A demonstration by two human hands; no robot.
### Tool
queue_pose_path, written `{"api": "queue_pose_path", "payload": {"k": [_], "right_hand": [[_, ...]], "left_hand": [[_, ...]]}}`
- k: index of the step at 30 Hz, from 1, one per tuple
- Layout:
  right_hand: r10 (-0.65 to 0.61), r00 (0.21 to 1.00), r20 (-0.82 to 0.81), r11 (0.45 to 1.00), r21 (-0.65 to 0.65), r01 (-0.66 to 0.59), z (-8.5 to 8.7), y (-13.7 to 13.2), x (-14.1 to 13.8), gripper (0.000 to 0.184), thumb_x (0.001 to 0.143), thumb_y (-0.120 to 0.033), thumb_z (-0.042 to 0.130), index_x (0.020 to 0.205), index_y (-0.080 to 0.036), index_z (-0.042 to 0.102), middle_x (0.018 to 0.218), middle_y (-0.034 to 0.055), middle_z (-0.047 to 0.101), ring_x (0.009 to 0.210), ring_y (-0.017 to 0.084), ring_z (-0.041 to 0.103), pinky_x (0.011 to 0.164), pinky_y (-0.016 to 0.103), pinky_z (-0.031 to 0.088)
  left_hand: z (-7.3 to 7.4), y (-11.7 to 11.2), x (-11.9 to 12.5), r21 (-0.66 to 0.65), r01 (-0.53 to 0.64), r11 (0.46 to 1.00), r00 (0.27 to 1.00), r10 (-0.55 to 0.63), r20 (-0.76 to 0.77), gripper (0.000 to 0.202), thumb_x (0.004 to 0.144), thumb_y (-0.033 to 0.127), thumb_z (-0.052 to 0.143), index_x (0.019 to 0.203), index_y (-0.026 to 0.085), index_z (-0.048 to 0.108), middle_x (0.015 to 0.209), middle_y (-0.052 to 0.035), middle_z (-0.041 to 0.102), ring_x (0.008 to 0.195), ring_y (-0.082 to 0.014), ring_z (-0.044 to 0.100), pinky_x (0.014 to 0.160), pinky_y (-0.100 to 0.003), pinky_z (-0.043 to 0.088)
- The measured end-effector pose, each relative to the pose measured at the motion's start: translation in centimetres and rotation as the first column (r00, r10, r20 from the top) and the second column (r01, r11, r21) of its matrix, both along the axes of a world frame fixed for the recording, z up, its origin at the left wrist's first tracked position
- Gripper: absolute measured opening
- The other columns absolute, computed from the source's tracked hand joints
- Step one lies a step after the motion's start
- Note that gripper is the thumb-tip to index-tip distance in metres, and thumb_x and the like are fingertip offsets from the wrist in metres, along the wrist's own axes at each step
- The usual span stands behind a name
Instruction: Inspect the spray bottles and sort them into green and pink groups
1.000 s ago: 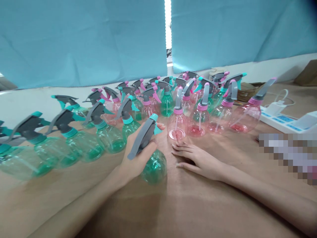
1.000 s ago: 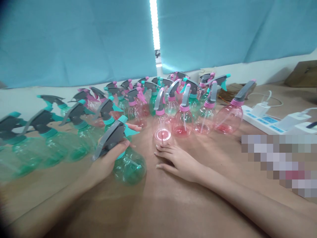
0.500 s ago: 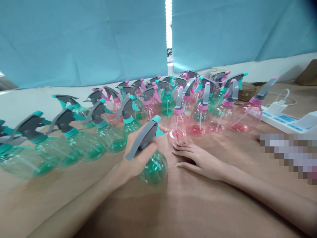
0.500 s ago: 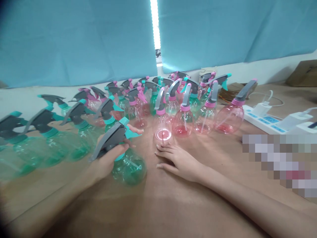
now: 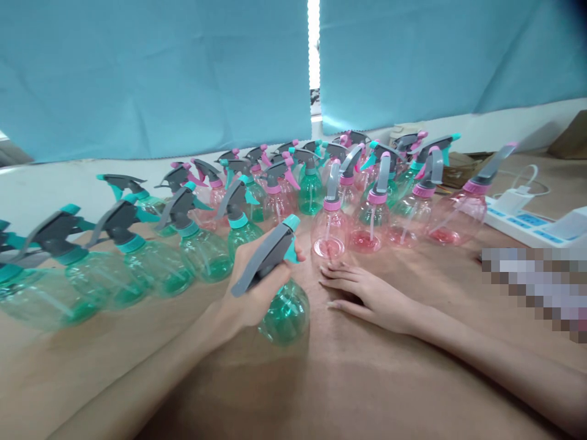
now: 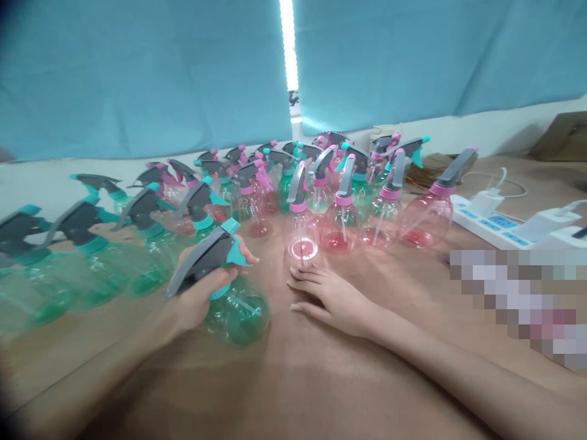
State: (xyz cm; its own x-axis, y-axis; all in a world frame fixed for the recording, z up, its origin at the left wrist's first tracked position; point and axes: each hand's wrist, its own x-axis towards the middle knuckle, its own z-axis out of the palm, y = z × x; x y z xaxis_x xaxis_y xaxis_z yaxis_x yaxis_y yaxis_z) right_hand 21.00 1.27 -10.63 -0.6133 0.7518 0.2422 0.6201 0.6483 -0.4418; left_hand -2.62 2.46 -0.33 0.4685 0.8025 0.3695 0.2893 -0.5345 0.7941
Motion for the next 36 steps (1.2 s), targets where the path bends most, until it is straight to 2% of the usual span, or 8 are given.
{"api": "queue_pose_path", "payload": {"k": [2, 5, 11, 18, 24, 29, 33, 36], "right_hand": [[0.0, 1.0, -0.011, 1.0, -0.001, 0.0, -0.02, 0.0, 0.0, 0.048, 0.097, -0.047, 0.047, 0.135, -0.02, 0.054, 0.144, 0.0079, 0.049, 0.136, 0.027, 0.041, 0.114, 0.051, 0.032], [0.001, 1.0, -0.019, 1.0, -0.002, -0.001, -0.03, 0.03, 0.04, 0.047, 0.097, -0.046, 0.047, 0.135, -0.02, 0.054, 0.144, 0.008, 0.049, 0.136, 0.027, 0.041, 0.114, 0.051, 0.032], [0.001, 1.0, -0.009, 1.0, 0.002, -0.001, -0.1, 0.11, 0.1, 0.048, 0.097, -0.047, 0.047, 0.136, -0.021, 0.053, 0.144, 0.0072, 0.049, 0.136, 0.027, 0.041, 0.114, 0.05, 0.032], [-0.001, 0.999, -0.035, 1.0, 0.008, 0.001, -0.19, 0.01, 0.06, 0.047, 0.096, -0.048, 0.048, 0.136, -0.022, 0.054, 0.143, 0.0074, 0.051, 0.136, 0.027, 0.042, 0.114, 0.049, 0.033], [-0.001, 1.0, -0.011, 1.0, 0.007, 0.001, -0.17, 0.06, 0.06, 0.049, 0.096, -0.048, 0.047, 0.137, -0.021, 0.053, 0.144, 0.0076, 0.05, 0.137, 0.026, 0.04, 0.115, 0.048, 0.031], [-0.001, 1.0, 0.012, 1.0, 0.001, 0.0, -0.17, 0.07, 0.08, 0.05, 0.097, -0.049, 0.045, 0.136, -0.018, 0.053, 0.145, 0.0081, 0.048, 0.137, 0.026, 0.039, 0.115, 0.048, 0.031], [0.0, 0.999, -0.035, 1.0, 0.005, 0.001, -0.1, 0.0, 0.02, 0.047, 0.096, -0.047, 0.048, 0.136, -0.022, 0.053, 0.144, 0.0077, 0.05, 0.136, 0.027, 0.042, 0.114, 0.05, 0.032], [0.0, 0.999, -0.039, 1.0, 0.007, 0.0, 0.02, -0.08, -0.06, 0.048, 0.096, -0.047, 0.048, 0.136, -0.021, 0.054, 0.143, 0.0086, 0.051, 0.135, 0.027, 0.042, 0.114, 0.05, 0.032]], "left_hand": [[-0.06, 0.04, -0.06, 0.009, 0.016, 1.0, 1.0, -0.016, 0.004, 0.013, 0.079, 0.015, 0.048, 0.087, 0.021, 0.056, 0.082, 0.0013, 0.054, 0.068, -0.0128, 0.049, 0.063, -0.029, 0.036], [-0.2, 0.04, -0.2, 0.013, 0.011, 1.0, 1.0, -0.011, 0.008, 0.013, 0.08, 0.015, 0.048, 0.087, 0.021, 0.056, 0.083, 0.001, 0.056, 0.073, -0.0141, 0.052, 0.064, -0.029, 0.037], [-0.1, -0.24, 0.2, 0.039, -0.113, 0.993, 0.992, 0.115, -0.059, 0.03, 0.08, 0.016, 0.047, 0.105, 0.028, 0.059, 0.059, 0.0068, 0.042, 0.052, -0.0124, 0.042, 0.053, -0.027, 0.031], [0.16, -0.48, 0.6, 0.043, -0.163, 0.986, 0.983, 0.166, -0.077, 0.039, 0.079, 0.017, 0.047, 0.114, 0.027, 0.06, 0.063, 0.0057, 0.05, 0.061, -0.0151, 0.055, 0.055, -0.027, 0.035], [0.18, -0.47, 0.7, 0.042, -0.176, 0.983, 0.982, 0.179, -0.064, 0.037, 0.08, 0.019, 0.048, 0.114, 0.027, 0.061, 0.075, 0.0034, 0.06, 0.064, -0.0155, 0.058, 0.061, -0.03, 0.043], [0.36, -0.53, 0.78, 0.03, -0.175, 0.984, 0.983, 0.176, -0.041, 0.034, 0.079, 0.018, 0.049, 0.11, 0.024, 0.061, 0.092, 0.0015, 0.066, 0.066, -0.0135, 0.058, 0.066, -0.03, 0.045], [0.31, -0.54, 0.77, 0.026, -0.189, 0.982, 0.98, 0.191, -0.063, 0.035, 0.079, 0.019, 0.049, 0.112, 0.025, 0.06, 0.071, 0.0041, 0.059, 0.066, -0.0159, 0.06, 0.06, -0.029, 0.042], [0.27, -0.54, 0.76, 0.036, -0.185, 0.982, 0.98, 0.187, -0.062, 0.035, 0.078, 0.019, 0.049, 0.111, 0.024, 0.061, 0.068, 0.0041, 0.057, 0.064, -0.0164, 0.059, 0.057, -0.029, 0.041]]}}
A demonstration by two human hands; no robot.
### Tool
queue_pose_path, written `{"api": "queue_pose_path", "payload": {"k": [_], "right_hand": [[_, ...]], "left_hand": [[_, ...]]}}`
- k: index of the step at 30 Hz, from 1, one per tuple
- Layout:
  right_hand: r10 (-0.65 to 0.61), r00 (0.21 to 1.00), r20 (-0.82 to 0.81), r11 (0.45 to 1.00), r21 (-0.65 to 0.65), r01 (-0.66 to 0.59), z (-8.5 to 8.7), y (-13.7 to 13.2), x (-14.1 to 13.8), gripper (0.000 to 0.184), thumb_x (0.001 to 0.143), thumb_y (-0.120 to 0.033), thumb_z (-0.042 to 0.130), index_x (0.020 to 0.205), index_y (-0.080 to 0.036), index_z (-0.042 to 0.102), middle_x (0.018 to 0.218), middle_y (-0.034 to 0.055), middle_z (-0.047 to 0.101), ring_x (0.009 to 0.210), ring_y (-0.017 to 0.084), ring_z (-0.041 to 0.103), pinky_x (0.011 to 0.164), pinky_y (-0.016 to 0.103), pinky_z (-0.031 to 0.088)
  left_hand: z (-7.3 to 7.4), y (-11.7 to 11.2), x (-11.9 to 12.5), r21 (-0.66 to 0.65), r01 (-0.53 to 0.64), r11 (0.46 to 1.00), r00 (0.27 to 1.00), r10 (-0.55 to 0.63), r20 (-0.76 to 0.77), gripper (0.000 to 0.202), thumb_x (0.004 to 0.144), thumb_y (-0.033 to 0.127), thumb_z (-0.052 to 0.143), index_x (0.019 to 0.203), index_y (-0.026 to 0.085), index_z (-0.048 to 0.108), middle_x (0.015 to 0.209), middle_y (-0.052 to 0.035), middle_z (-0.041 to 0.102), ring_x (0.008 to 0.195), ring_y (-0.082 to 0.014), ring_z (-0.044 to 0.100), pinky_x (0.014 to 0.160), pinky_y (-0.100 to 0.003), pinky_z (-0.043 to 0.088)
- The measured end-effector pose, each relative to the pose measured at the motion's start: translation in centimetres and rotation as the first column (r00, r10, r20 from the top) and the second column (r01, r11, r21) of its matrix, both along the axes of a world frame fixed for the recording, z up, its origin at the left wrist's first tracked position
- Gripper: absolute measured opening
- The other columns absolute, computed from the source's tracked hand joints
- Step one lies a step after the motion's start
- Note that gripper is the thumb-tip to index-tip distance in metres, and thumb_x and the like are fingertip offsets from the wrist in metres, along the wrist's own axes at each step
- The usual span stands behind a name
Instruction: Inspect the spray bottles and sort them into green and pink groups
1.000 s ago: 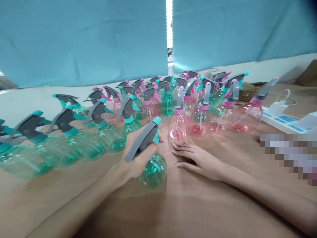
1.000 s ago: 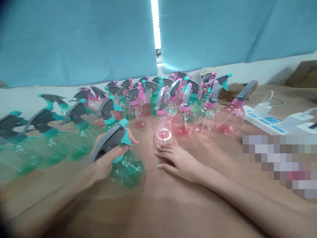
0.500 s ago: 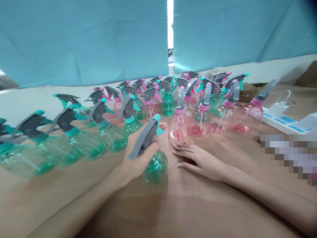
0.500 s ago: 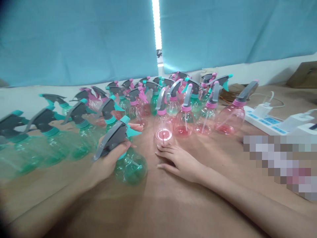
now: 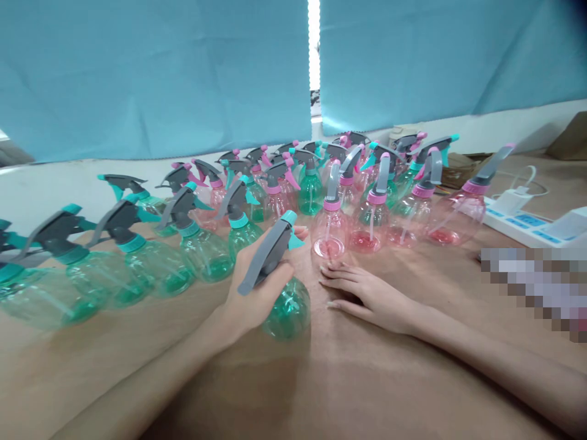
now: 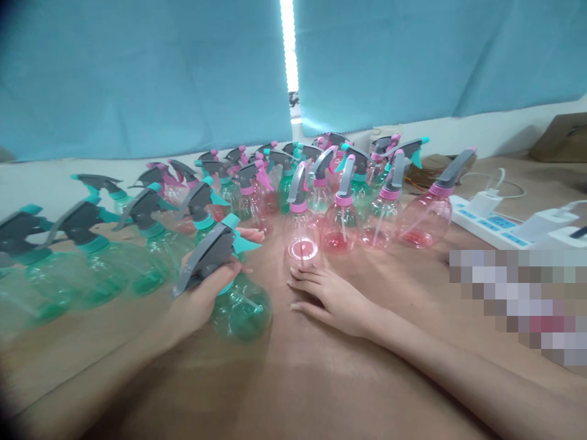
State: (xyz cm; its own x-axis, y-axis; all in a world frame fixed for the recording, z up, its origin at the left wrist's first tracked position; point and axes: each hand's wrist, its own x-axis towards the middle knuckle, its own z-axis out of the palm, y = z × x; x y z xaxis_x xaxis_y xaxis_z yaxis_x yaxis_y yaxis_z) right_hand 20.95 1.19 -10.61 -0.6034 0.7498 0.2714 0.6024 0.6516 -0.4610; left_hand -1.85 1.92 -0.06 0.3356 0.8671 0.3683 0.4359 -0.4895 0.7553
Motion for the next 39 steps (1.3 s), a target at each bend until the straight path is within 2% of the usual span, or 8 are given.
{"api": "queue_pose_path", "payload": {"k": [7, 15, 20, 23, 26, 31, 35, 39], "right_hand": [[-0.008, 1.0, 0.001, 1.0, 0.018, 0.008, 0.0, 0.0, -0.2, 0.046, 0.096, -0.047, 0.048, 0.135, -0.022, 0.054, 0.141, 0.0096, 0.053, 0.134, 0.027, 0.045, 0.113, 0.05, 0.033], [-0.042, 0.997, -0.06, 0.999, -0.032, 0.04, 1.4, -2.0, -2.1, 0.063, 0.09, -0.054, 0.055, 0.141, -0.019, 0.042, 0.14, 0.0154, 0.053, 0.125, 0.031, 0.053, 0.101, 0.05, 0.046], [-0.067, 0.962, -0.265, 0.996, 0.038, 0.08, 3.9, -3.7, -5.8, 0.074, 0.086, -0.051, 0.062, 0.145, -0.024, 0.026, 0.146, 0.0147, 0.042, 0.134, 0.031, 0.042, 0.104, 0.05, 0.043], [-0.109, 0.94, -0.324, 0.989, 0.057, 0.134, 4.9, -3.6, -7.9, 0.069, 0.085, -0.049, 0.063, 0.14, -0.025, 0.029, 0.138, 0.0132, 0.051, 0.126, 0.032, 0.05, 0.1, 0.05, 0.046], [-0.148, 0.941, -0.303, 0.98, 0.081, 0.18, 5.4, -3.3, -8.9, 0.064, 0.084, -0.048, 0.064, 0.135, -0.025, 0.035, 0.131, 0.0125, 0.055, 0.124, 0.035, 0.051, 0.097, 0.052, 0.047], [-0.225, 0.932, -0.284, 0.964, 0.076, 0.256, 5.7, -2.2, -8.6, 0.054, 0.086, -0.041, 0.06, 0.133, -0.026, 0.039, 0.121, 0.0112, 0.058, 0.116, 0.034, 0.055, 0.094, 0.054, 0.047], [-0.301, 0.922, -0.246, 0.937, 0.107, 0.334, 5.6, 0.0, -8.1, 0.056, 0.082, -0.046, 0.066, 0.129, -0.026, 0.045, 0.128, 0.0124, 0.054, 0.124, 0.034, 0.048, 0.1, 0.055, 0.043], [-0.32, 0.905, -0.279, 0.934, 0.069, 0.352, 5.3, 2.5, -8.3, 0.056, 0.081, -0.038, 0.066, 0.131, -0.024, 0.046, 0.13, 0.0134, 0.054, 0.127, 0.034, 0.047, 0.101, 0.055, 0.042]], "left_hand": [[0.0, 0.0, 0.0, 0.008, -0.001, 1.0, 1.0, 0.001, 0.013, 0.024, 0.078, 0.02, 0.049, 0.099, 0.024, 0.061, 0.057, 0.0055, 0.045, 0.063, -0.0183, 0.058, 0.055, -0.03, 0.041], [-0.8, -0.2, 0.4, 0.074, -0.062, 0.995, 0.997, 0.059, 0.039, 0.011, 0.082, 0.019, 0.051, 0.087, 0.024, 0.059, 0.067, 0.0047, 0.053, 0.061, -0.0142, 0.051, 0.062, -0.03, 0.045], [-0.9, -0.4, 0.9, 0.107, -0.057, 0.993, 0.994, 0.047, 0.094, 0.019, 0.091, 0.032, 0.051, 0.104, 0.021, 0.061, 0.083, 0.0008, 0.063, 0.076, -0.0152, 0.059, 0.074, -0.03, 0.05], [-0.6, -0.2, 0.8, 0.144, -0.02, 0.989, 0.998, 0.01, 0.069, 0.032, 0.092, 0.038, 0.052, 0.119, 0.02, 0.055, 0.105, -0.0046, 0.067, 0.095, -0.0182, 0.062, 0.088, -0.035, 0.049], [-0.7, -0.2, -0.1, 0.174, 0.021, 0.985, 0.999, -0.025, 0.025, 0.054, 0.091, 0.041, 0.055, 0.139, 0.023, 0.038, 0.134, -0.0095, 0.055, 0.119, -0.0226, 0.054, 0.101, -0.041, 0.043], [-4.1, -1.7, -3.6, 0.265, -0.002, 0.964, 0.999, 0.016, -0.052, 0.055, 0.095, 0.038, 0.051, 0.143, 0.025, 0.029, 0.143, -0.0129, 0.042, 0.134, -0.0254, 0.041, 0.109, -0.048, 0.036], [-7.2, -2.9, -7.3, 0.335, 0.04, 0.941, 0.969, 0.045, -0.241, 0.033, 0.096, 0.025, 0.045, 0.128, 0.022, 0.043, 0.125, -0.012, 0.054, 0.12, -0.0237, 0.053, 0.1, -0.044, 0.046], [-7.6, -3.1, -9.2, 0.357, 0.153, 0.922, 0.932, -0.014, -0.363, 0.018, 0.095, 0.017, 0.043, 0.105, 0.018, 0.057, 0.099, -0.0072, 0.066, 0.096, -0.0199, 0.063, 0.083, -0.034, 0.053]]}}
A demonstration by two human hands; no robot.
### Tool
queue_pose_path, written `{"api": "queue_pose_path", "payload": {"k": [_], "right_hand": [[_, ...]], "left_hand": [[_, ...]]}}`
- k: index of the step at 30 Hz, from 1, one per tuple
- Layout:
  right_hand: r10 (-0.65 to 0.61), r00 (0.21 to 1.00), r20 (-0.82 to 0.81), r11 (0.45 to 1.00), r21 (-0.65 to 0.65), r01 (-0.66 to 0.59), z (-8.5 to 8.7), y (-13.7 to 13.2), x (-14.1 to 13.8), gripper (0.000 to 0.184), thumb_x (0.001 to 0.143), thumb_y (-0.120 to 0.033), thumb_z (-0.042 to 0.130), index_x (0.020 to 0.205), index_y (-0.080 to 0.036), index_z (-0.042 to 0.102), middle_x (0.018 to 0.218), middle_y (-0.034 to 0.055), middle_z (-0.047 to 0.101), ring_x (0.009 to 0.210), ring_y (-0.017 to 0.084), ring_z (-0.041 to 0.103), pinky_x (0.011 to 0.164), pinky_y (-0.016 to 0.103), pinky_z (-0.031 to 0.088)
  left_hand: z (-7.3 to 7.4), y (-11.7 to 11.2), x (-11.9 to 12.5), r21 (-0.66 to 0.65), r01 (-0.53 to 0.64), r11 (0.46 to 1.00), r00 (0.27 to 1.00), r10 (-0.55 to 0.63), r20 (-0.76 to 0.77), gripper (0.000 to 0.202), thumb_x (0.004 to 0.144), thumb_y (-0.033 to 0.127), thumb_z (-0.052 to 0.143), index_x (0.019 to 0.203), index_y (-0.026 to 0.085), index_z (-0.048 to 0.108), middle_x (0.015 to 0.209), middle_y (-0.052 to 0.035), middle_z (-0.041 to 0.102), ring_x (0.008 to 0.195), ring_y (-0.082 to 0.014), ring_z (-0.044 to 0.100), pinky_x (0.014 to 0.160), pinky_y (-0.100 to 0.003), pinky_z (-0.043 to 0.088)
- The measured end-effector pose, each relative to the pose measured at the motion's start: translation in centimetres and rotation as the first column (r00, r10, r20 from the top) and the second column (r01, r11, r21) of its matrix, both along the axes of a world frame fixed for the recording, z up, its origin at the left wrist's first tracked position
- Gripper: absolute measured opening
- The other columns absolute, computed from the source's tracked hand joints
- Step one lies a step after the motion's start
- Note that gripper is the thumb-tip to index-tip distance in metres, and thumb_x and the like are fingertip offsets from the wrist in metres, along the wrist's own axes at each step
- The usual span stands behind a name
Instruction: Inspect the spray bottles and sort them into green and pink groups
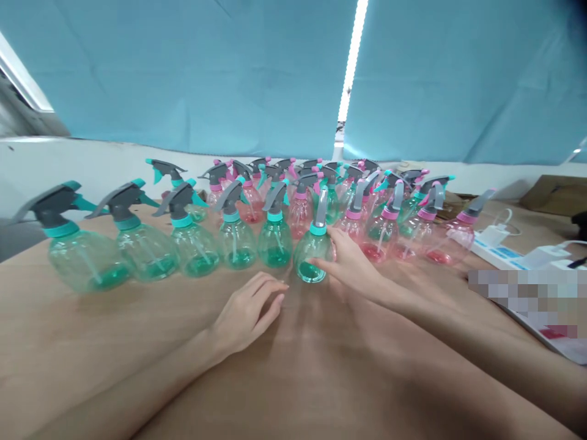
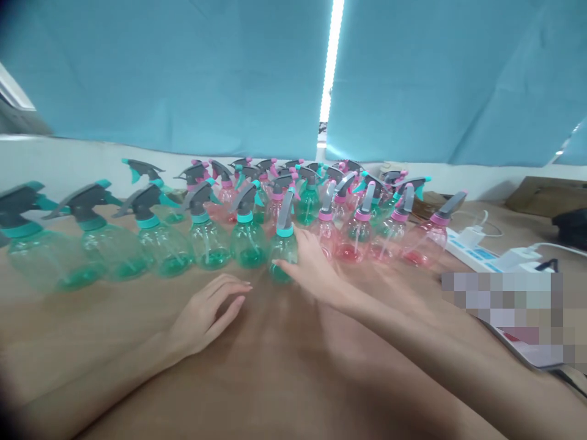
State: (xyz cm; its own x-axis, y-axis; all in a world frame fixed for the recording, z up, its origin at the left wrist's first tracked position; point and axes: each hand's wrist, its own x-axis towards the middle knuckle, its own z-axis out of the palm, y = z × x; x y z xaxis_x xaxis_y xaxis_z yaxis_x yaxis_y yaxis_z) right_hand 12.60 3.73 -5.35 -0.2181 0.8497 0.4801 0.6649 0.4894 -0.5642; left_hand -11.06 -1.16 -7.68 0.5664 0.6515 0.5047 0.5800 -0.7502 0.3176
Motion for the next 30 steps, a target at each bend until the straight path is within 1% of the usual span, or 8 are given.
{"api": "queue_pose_path", "payload": {"k": [4, 7, 10, 12, 17, 19, 25, 30], "right_hand": [[-0.036, 0.999, -0.028, 0.999, -0.04, 0.035, -0.4, 1.6, -0.5, 0.074, 0.081, -0.038, 0.064, 0.145, -0.022, 0.031, 0.142, 0.0167, 0.045, 0.134, 0.037, 0.039, 0.106, 0.061, 0.035], [-0.058, 0.998, -0.026, 0.998, 0.004, 0.058, -0.5, 2.3, -0.7, 0.082, 0.08, -0.035, 0.065, 0.149, -0.021, 0.022, 0.149, 0.0175, 0.037, 0.138, 0.038, 0.033, 0.109, 0.062, 0.03], [-0.056, 0.998, -0.014, 0.997, 0.055, 0.056, -0.4, 2.9, -0.7, 0.084, 0.079, -0.032, 0.066, 0.149, -0.023, 0.022, 0.15, 0.0159, 0.037, 0.139, 0.037, 0.033, 0.109, 0.062, 0.032], [-0.053, 0.999, 0.004, 0.997, 0.063, 0.052, -0.3, 3.4, -0.8, 0.084, 0.079, -0.03, 0.066, 0.149, -0.023, 0.022, 0.15, 0.0155, 0.038, 0.14, 0.037, 0.032, 0.11, 0.061, 0.033], [-0.081, 0.997, 0.0, 0.996, 0.028, 0.081, -0.4, 4.3, -1.0, 0.083, 0.078, -0.027, 0.066, 0.148, -0.014, 0.024, 0.149, 0.0208, 0.037, 0.14, 0.037, 0.031, 0.111, 0.058, 0.032], [-0.092, 0.996, -0.003, 0.996, 0.017, 0.092, -0.4, 4.5, -1.1, 0.083, 0.078, -0.026, 0.065, 0.148, -0.012, 0.024, 0.148, 0.0217, 0.038, 0.14, 0.037, 0.032, 0.111, 0.059, 0.031], [-0.085, 0.996, 0.005, 0.996, 0.006, 0.085, -0.5, 4.8, -1.2, 0.084, 0.079, -0.027, 0.065, 0.149, -0.012, 0.023, 0.147, 0.0229, 0.038, 0.139, 0.039, 0.032, 0.111, 0.059, 0.03], [-0.076, 0.997, -0.012, 0.997, 0.005, 0.076, -0.4, 4.6, -1.3, 0.084, 0.08, -0.029, 0.064, 0.151, -0.016, 0.02, 0.149, 0.0204, 0.038, 0.139, 0.039, 0.031, 0.109, 0.063, 0.029]], "left_hand": [[0.4, 0.0, 0.2, 0.006, 0.022, 1.0, 1.0, -0.022, -0.015, 0.018, 0.094, 0.017, 0.042, 0.098, 0.018, 0.06, 0.09, -0.0065, 0.067, 0.086, -0.019, 0.065, 0.075, -0.032, 0.054], [0.4, -0.1, 0.4, -0.006, 0.022, 1.0, 1.0, -0.022, -0.012, 0.018, 0.094, 0.017, 0.042, 0.098, 0.018, 0.06, 0.089, -0.0062, 0.067, 0.084, -0.0183, 0.065, 0.073, -0.031, 0.054], [0.3, -0.2, 0.4, -0.02, 0.008, 1.0, 1.0, -0.008, -0.006, 0.018, 0.094, 0.016, 0.042, 0.098, 0.019, 0.059, 0.089, -0.0058, 0.067, 0.082, -0.0179, 0.065, 0.071, -0.029, 0.053], [0.3, -0.1, 0.4, -0.033, 0.005, 0.999, 1.0, -0.005, -0.009, 0.018, 0.094, 0.016, 0.042, 0.098, 0.019, 0.059, 0.089, -0.0058, 0.068, 0.082, -0.0178, 0.065, 0.069, -0.029, 0.053], [0.3, -0.1, 0.4, -0.061, -0.011, 0.998, 1.0, 0.01, -0.011, 0.018, 0.093, 0.015, 0.042, 0.099, 0.019, 0.059, 0.09, -0.0048, 0.068, 0.079, -0.0168, 0.066, 0.068, -0.028, 0.053], [0.1, 0.0, 0.4, -0.068, -0.012, 0.998, 1.0, 0.011, -0.006, 0.018, 0.093, 0.015, 0.042, 0.099, 0.02, 0.058, 0.091, -0.0042, 0.068, 0.079, -0.0165, 0.066, 0.067, -0.028, 0.053], [-0.3, 0.3, 0.3, -0.055, -0.012, 0.998, 1.0, 0.012, 0.006, 0.019, 0.093, 0.017, 0.041, 0.099, 0.021, 0.059, 0.09, -0.0036, 0.069, 0.077, -0.0166, 0.066, 0.068, -0.027, 0.052], [-0.1, 0.2, 0.4, -0.075, -0.031, 0.997, 0.999, 0.029, -0.028, 0.019, 0.093, 0.017, 0.041, 0.099, 0.019, 0.059, 0.091, -0.0042, 0.069, 0.079, -0.017, 0.066, 0.069, -0.028, 0.053]]}}
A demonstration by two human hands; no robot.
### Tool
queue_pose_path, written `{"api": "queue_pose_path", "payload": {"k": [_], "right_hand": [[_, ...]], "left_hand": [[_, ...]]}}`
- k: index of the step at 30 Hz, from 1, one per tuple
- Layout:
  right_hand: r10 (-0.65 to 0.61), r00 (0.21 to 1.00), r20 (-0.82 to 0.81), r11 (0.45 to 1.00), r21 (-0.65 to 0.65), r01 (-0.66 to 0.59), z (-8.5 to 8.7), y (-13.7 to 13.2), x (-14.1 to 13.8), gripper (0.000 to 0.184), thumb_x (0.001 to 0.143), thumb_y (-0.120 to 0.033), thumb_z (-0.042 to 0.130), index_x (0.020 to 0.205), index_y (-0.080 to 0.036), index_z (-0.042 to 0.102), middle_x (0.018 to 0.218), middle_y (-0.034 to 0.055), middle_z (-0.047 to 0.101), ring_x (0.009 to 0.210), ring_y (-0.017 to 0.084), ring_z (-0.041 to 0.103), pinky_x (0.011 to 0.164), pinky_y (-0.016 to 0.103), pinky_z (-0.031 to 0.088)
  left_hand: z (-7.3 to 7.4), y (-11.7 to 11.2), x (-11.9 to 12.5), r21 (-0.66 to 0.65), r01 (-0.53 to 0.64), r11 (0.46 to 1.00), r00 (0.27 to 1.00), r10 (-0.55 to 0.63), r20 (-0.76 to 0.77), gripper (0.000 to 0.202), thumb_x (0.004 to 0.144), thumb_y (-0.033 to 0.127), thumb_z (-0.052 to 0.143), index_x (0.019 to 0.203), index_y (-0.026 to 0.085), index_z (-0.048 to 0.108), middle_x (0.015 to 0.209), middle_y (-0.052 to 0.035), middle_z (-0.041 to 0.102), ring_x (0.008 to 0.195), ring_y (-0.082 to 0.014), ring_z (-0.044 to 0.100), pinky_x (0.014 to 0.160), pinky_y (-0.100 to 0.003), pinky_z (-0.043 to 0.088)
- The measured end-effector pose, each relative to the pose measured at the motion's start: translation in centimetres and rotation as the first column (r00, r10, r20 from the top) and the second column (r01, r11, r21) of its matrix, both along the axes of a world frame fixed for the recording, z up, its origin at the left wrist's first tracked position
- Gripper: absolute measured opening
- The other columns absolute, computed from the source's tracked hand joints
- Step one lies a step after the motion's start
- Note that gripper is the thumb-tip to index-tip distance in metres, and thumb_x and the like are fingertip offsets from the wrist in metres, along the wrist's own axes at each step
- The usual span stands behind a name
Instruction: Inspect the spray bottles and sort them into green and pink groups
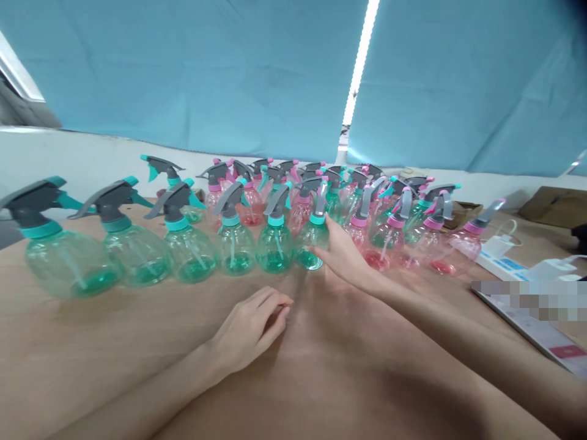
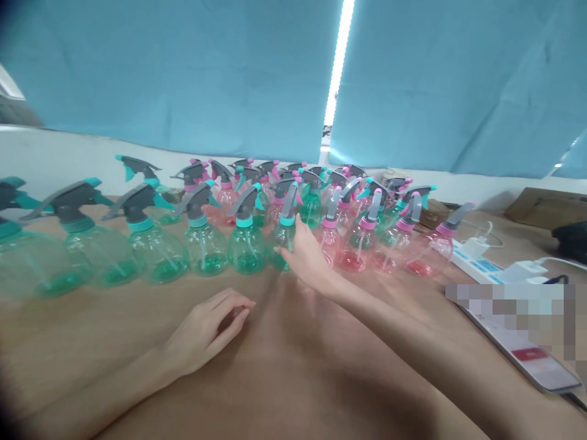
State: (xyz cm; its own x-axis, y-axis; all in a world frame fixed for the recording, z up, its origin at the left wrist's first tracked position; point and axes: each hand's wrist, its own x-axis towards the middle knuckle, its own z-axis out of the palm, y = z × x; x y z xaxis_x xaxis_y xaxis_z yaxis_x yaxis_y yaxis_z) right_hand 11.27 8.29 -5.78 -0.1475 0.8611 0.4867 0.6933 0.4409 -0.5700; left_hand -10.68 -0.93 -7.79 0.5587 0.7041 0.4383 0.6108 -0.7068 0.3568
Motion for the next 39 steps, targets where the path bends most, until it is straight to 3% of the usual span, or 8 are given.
{"api": "queue_pose_path", "payload": {"k": [7, 11, 15, 19, 24, 30, 34, 39], "right_hand": [[-0.034, 0.998, 0.062, 0.999, 0.03, 0.032, 1.2, -3.9, 1.4, 0.079, 0.084, -0.04, 0.062, 0.149, -0.012, 0.026, 0.148, 0.0209, 0.04, 0.138, 0.034, 0.036, 0.11, 0.055, 0.034], [-0.067, 0.995, 0.072, 0.994, 0.091, 0.06, 2.0, -6.1, 4.5, 0.054, 0.088, -0.039, 0.057, 0.137, -0.019, 0.047, 0.132, 0.0146, 0.058, 0.113, 0.032, 0.06, 0.092, 0.051, 0.05], [-0.136, 0.988, 0.073, 0.99, 0.046, 0.133, 2.4, -6.2, 8.1, 0.035, 0.088, -0.038, 0.058, 0.116, -0.019, 0.062, 0.11, 0.0103, 0.07, 0.085, 0.025, 0.069, 0.073, 0.043, 0.056], [-0.225, 0.969, 0.099, 0.973, 0.083, 0.217, 2.2, -5.3, 9.9, 0.033, 0.086, -0.035, 0.059, 0.112, -0.016, 0.064, 0.108, 0.0113, 0.07, 0.081, 0.025, 0.069, 0.076, 0.043, 0.055], [-0.234, 0.967, 0.103, 0.972, 0.035, 0.232, 1.1, -3.6, 9.4, 0.052, 0.084, -0.034, 0.063, 0.128, -0.008, 0.054, 0.126, 0.0201, 0.062, 0.113, 0.034, 0.061, 0.095, 0.048, 0.048], [-0.193, 0.977, 0.087, 0.981, -0.001, 0.194, 0.1, -1.5, 8.0, 0.078, 0.079, -0.038, 0.07, 0.143, -0.008, 0.037, 0.141, 0.0229, 0.048, 0.129, 0.034, 0.049, 0.102, 0.047, 0.042], [-0.214, 0.973, 0.081, 0.972, -0.085, 0.221, 0.3, -0.9, 7.4, 0.079, 0.079, -0.042, 0.069, 0.142, -0.011, 0.034, 0.141, 0.022, 0.048, 0.128, 0.035, 0.049, 0.098, 0.047, 0.044], [-0.228, 0.969, 0.098, 0.957, -0.163, 0.242, 0.8, -1.1, 7.5, 0.06, 0.078, -0.043, 0.068, 0.126, -0.015, 0.047, 0.12, 0.0175, 0.061, 0.102, 0.035, 0.063, 0.08, 0.044, 0.048]], "left_hand": [[-0.1, -0.2, -0.1, -0.017, -0.033, 0.999, 0.999, 0.033, -0.019, 0.017, 0.094, 0.016, 0.042, 0.1, 0.019, 0.057, 0.09, -0.0032, 0.066, 0.082, -0.0176, 0.066, 0.07, -0.029, 0.052], [-0.2, 0.1, 0.3, -0.009, -0.06, 0.998, 0.997, 0.059, -0.055, 0.017, 0.093, 0.018, 0.044, 0.104, 0.018, 0.057, 0.095, -0.0056, 0.066, 0.09, -0.0211, 0.066, 0.075, -0.034, 0.054], [-0.2, 0.5, 1.4, -0.036, -0.031, 0.999, 0.995, 0.027, -0.091, 0.024, 0.091, 0.018, 0.047, 0.113, 0.018, 0.055, 0.106, -0.0077, 0.065, 0.101, -0.0233, 0.063, 0.083, -0.038, 0.054], [-0.3, 0.8, 3.7, -0.074, -0.018, 0.997, 0.997, 0.012, -0.083, 0.023, 0.09, 0.018, 0.048, 0.112, 0.018, 0.055, 0.106, -0.0079, 0.064, 0.1, -0.023, 0.062, 0.083, -0.038, 0.053], [-0.8, 1.2, 7.4, -0.1, 0.083, 0.992, 0.996, -0.084, -0.013, 0.02, 0.09, 0.016, 0.048, 0.108, 0.018, 0.056, 0.104, -0.0075, 0.063, 0.099, -0.0226, 0.061, 0.084, -0.037, 0.053], [-1.2, 2.2, 10.2, -0.085, 0.123, 0.989, 0.992, -0.119, 0.052, 0.021, 0.088, 0.012, 0.047, 0.106, 0.017, 0.057, 0.106, -0.007, 0.064, 0.103, -0.0218, 0.059, 0.089, -0.038, 0.05], [-1.1, 2.9, 10.7, -0.094, 0.085, 0.992, 0.993, -0.077, 0.092, 0.021, 0.088, 0.011, 0.046, 0.105, 0.018, 0.057, 0.101, -0.0063, 0.063, 0.095, -0.0209, 0.062, 0.084, -0.038, 0.051], [-0.8, 2.9, 10.7, -0.132, 0.039, 0.991, 0.989, -0.019, 0.149, 0.019, 0.089, 0.013, 0.045, 0.101, 0.02, 0.058, 0.099, -0.0046, 0.062, 0.084, -0.0171, 0.065, 0.072, -0.031, 0.055]]}}
